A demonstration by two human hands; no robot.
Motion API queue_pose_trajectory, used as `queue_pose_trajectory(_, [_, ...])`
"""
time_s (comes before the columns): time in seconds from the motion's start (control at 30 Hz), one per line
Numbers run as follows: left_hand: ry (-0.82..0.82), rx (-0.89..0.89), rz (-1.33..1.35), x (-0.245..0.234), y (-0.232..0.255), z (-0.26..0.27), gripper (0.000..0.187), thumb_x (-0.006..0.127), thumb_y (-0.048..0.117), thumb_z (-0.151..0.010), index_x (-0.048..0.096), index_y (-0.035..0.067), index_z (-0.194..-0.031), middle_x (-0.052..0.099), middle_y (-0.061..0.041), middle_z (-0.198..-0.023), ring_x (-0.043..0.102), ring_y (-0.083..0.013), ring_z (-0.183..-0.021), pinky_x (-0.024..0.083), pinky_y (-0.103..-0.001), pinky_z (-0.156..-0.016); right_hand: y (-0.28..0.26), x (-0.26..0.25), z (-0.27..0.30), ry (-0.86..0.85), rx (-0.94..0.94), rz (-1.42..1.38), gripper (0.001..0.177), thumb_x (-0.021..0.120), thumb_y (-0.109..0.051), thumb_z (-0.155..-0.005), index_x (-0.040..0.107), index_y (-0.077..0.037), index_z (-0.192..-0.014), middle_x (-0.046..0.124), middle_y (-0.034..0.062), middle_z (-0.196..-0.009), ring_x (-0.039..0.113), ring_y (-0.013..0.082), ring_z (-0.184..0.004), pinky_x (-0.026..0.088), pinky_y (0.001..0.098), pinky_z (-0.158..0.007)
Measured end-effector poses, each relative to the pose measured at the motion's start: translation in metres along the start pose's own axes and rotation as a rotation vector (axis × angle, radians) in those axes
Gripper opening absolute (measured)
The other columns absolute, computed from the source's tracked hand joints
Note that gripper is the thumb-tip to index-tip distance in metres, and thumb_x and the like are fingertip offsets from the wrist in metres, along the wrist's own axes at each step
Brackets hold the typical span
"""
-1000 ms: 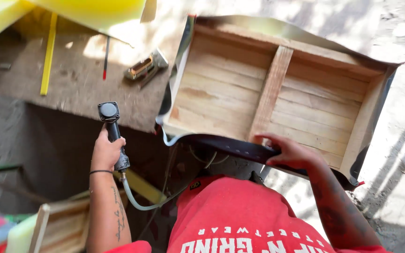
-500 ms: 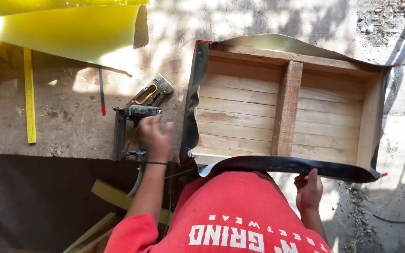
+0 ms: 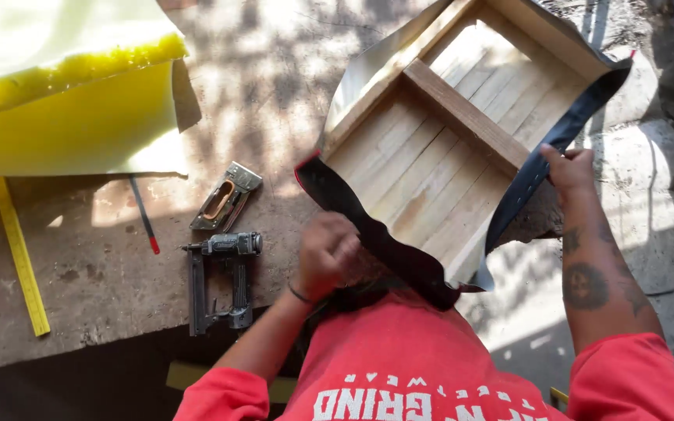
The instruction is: Stretching and stapling a black vinyl cover onto a wooden furniture frame using a pneumatic stapler.
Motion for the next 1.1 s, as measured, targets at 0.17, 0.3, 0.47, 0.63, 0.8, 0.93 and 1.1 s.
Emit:
queue_pose_trajectory(0.17, [0.112,-0.319,-0.126,-0.053,-0.123,-0.092,0.069,0.068,0.052,-0.095,0.047,0.008,-0.144,0.047,-0.021,-0.144,0.044,-0.0373,-0.136,0.031,-0.047,-0.117,-0.051,0.012,0.101,-0.116,0.081,0.101,0.081,0.083,-0.046,-0.096,0.039,-0.016,-0.157,0.043,0.0324,-0.148,0.047,0.0508,-0.134,0.048,0.059,-0.104])
queue_pose_trajectory(0.3, [-0.113,-0.719,0.48,-0.017,-0.029,-0.073,0.049,0.058,0.035,-0.104,0.058,0.009,-0.146,0.053,-0.018,-0.152,0.046,-0.0271,-0.144,0.027,-0.045,-0.125,-0.058,-0.005,0.146,-0.155,0.019,-0.53,0.07,0.067,-0.036,-0.106,0.026,-0.017,-0.16,0.021,0.0265,-0.165,0.018,0.0476,-0.155,0.011,0.0671,-0.122])
queue_pose_trajectory(0.47, [-0.221,-0.779,0.618,0.0,-0.06,-0.011,0.05,0.048,0.033,-0.109,0.049,0.009,-0.153,0.048,-0.013,-0.156,0.04,-0.0235,-0.145,0.03,-0.044,-0.122,-0.012,-0.071,0.197,-0.377,0.116,-0.57,0.071,0.055,-0.049,-0.105,0.024,-0.017,-0.161,0.046,0.0186,-0.15,0.045,0.0381,-0.139,0.037,0.0559,-0.111])
queue_pose_trajectory(0.63, [-0.55,-0.565,0.336,0.05,-0.058,0.068,0.063,0.039,0.031,-0.11,0.022,-0.002,-0.162,0.023,-0.029,-0.164,0.019,-0.0343,-0.154,0.01,-0.051,-0.128,0.127,-0.141,0.219,-0.247,0.283,-0.608,0.066,0.037,-0.054,-0.113,0.027,-0.008,-0.159,0.045,0.0288,-0.15,0.046,0.0472,-0.136,0.037,0.0599,-0.107])
queue_pose_trajectory(0.8, [-1.088,-0.747,-0.093,0.142,0.044,0.118,0.098,0.05,0.065,-0.099,0.006,0.007,-0.164,0.046,-0.024,-0.155,0.041,-0.0356,-0.146,0.03,-0.051,-0.123,0.234,-0.165,0.241,0.058,0.537,-0.758,0.057,0.041,-0.071,-0.107,0.042,-0.03,-0.146,0.057,0.0122,-0.138,0.06,0.0387,-0.124,0.05,0.0563,-0.097])
queue_pose_trajectory(0.93, [-1.226,-0.73,0.032,0.229,0.128,0.134,0.109,0.056,0.064,-0.095,-0.004,0.006,-0.164,0.071,-0.016,-0.126,0.058,-0.0306,-0.133,0.042,-0.049,-0.114,0.183,-0.169,0.258,-0.02,0.466,-0.864,0.071,0.049,-0.076,-0.103,0.027,-0.037,-0.158,0.036,0.0149,-0.157,0.042,0.0477,-0.141,0.039,0.0693,-0.109])
queue_pose_trajectory(1.1, [-1.025,-0.467,0.215,0.279,0.138,0.114,0.05,0.061,0.038,-0.102,0.06,0.007,-0.142,0.076,-0.022,-0.107,0.072,-0.0372,-0.105,0.057,-0.048,-0.091,0.106,-0.199,0.252,0.01,0.08,-0.697,0.075,0.062,-0.051,-0.114,0.012,-0.027,-0.164,0.017,0.026,-0.166,0.025,0.056,-0.15,0.023,0.0783,-0.112])
Point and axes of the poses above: each hand's wrist, its own z-axis away from the middle knuckle, its own x-axis out of the palm, y = z × x, the point moved 4 cm from there along -z, towards the middle knuckle
